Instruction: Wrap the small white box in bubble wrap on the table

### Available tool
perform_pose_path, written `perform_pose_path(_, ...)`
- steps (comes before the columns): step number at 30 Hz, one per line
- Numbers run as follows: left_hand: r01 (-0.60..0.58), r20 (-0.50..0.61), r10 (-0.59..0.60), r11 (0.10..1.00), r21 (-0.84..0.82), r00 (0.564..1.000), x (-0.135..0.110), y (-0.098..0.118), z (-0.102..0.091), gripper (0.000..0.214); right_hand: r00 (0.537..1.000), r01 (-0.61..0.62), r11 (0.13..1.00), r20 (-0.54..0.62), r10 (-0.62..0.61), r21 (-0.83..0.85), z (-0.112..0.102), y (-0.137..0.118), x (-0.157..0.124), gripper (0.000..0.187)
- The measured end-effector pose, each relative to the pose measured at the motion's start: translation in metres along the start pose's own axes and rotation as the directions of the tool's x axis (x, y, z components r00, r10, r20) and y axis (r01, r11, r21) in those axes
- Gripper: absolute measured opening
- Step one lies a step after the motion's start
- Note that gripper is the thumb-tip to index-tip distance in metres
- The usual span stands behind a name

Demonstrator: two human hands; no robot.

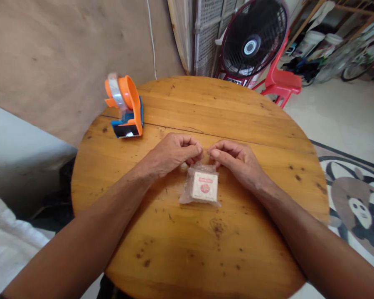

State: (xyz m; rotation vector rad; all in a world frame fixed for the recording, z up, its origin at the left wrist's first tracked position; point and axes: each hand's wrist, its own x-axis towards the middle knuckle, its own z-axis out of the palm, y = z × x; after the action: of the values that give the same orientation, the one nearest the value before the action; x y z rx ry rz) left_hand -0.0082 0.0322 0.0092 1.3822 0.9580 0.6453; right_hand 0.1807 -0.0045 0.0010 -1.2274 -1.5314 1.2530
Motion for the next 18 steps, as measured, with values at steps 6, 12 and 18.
perform_pose_path(6,0.001,0.167,-0.015,0.996,0.086,0.986,-0.0030,0.0022,-0.0113,0.031,0.999,0.002,0.999,-0.052,-0.004,-0.033,-0.0050,0.0020,-0.0003,0.026)
perform_pose_path(12,-0.028,0.189,-0.003,0.987,0.158,0.982,-0.0034,-0.0034,-0.0090,0.019,0.999,0.010,1.000,-0.033,-0.011,-0.009,-0.0051,0.0049,0.0007,0.027)
perform_pose_path(18,-0.028,0.090,0.013,0.986,0.164,0.996,-0.0015,-0.0062,-0.0028,0.014,1.000,0.004,1.000,-0.013,-0.004,-0.004,-0.0041,0.0026,0.0006,0.025)
